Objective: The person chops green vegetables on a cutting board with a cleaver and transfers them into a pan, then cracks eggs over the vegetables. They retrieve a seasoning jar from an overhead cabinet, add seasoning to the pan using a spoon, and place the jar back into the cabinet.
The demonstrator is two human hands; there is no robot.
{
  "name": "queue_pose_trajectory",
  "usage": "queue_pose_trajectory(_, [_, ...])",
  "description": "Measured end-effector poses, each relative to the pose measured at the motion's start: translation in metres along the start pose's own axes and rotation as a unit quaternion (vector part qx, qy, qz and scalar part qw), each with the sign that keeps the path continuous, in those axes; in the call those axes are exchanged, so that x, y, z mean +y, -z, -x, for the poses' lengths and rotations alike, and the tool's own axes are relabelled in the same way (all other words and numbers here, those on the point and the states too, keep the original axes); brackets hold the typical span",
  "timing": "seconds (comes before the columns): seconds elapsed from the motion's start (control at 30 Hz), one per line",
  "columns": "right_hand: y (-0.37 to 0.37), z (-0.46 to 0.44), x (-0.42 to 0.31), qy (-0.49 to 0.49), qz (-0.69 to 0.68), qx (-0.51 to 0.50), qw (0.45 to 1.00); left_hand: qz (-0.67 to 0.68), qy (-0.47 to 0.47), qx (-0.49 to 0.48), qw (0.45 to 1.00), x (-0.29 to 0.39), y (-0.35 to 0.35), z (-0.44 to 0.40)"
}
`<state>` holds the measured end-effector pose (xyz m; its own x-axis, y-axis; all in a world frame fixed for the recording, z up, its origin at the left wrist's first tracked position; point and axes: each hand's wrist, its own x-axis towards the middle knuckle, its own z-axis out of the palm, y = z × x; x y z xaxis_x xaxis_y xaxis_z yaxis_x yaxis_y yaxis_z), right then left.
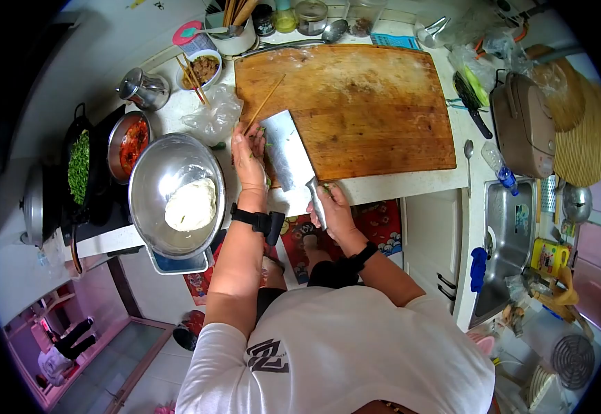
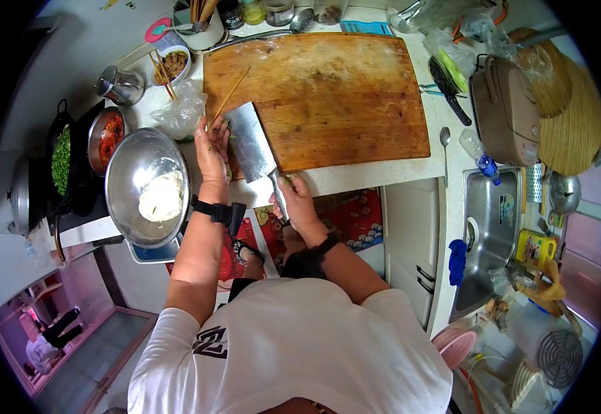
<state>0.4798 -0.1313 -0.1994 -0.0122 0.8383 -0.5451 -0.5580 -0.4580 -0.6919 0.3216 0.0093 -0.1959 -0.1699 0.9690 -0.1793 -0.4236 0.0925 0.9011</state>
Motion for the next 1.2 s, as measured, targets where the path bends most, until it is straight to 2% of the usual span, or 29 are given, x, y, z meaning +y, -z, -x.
queue_pose_trajectory(0.2, [-0.002,0.018,-0.017,0.014,-0.033,-0.012,0.999,0.041,-0.031,-0.060,0.997,0.043,-0.020,0.017])
queue_pose_trajectory(0.3, [-0.010,0.028,-0.030,0.026,-0.048,-0.023,0.998,0.007,-0.063,-0.085,0.994,0.082,-0.023,0.029])
queue_pose_trajectory(0.37, [-0.022,0.034,-0.042,0.026,-0.060,-0.040,0.997,0.034,-0.080,-0.071,0.994,0.108,-0.021,0.040])
queue_pose_trajectory(0.43, [-0.041,0.039,-0.053,0.036,-0.052,-0.063,0.996,-0.009,-0.054,0.002,0.998,0.134,-0.011,0.054])
queue_pose_trajectory(0.47, [-0.052,0.041,-0.057,0.033,-0.052,-0.068,0.996,0.029,-0.032,0.026,0.999,0.145,-0.003,0.061])
queue_pose_trajectory(0.5, [-0.064,0.042,-0.060,0.029,-0.051,-0.076,0.995,0.028,-0.046,0.034,0.998,0.155,0.008,0.067])
queue_pose_trajectory(0.57, [-0.093,0.043,-0.064,0.025,-0.047,-0.108,0.993,0.057,0.060,0.012,0.997,0.178,0.037,0.081])
queue_pose_trajectory(0.63, [-0.127,0.044,-0.065,0.011,-0.025,-0.135,0.990,0.056,0.090,0.022,0.994,0.206,0.065,0.095])
queue_pose_trajectory(0.77, [-0.205,0.041,-0.054,0.007,0.006,-0.209,0.978,-0.061,0.019,0.012,0.998,0.270,0.136,0.117])
queue_pose_trajectory(0.83, [-0.249,0.036,-0.044,-0.009,0.022,-0.218,0.976,-0.175,-0.066,-0.010,0.982,0.298,0.175,0.122])
queue_pose_trajectory(0.9, [-0.294,0.032,-0.031,-0.007,0.036,-0.252,0.967,-0.258,-0.146,-0.062,0.953,0.323,0.211,0.125])
queue_pose_trajectory(1.0, [-0.361,0.026,-0.004,-0.008,0.062,-0.272,0.960,-0.439,-0.244,-0.148,0.852,0.368,0.257,0.120])
queue_pose_trajectory(1.1, [-0.426,0.023,0.023,-0.014,0.078,-0.269,0.960,-0.436,-0.289,-0.198,0.829,0.388,0.296,0.096])
queue_pose_trajectory(1.2, [-0.475,0.023,0.046,-0.018,0.086,-0.256,0.963,-0.441,-0.321,-0.180,0.818,0.394,0.336,0.061])
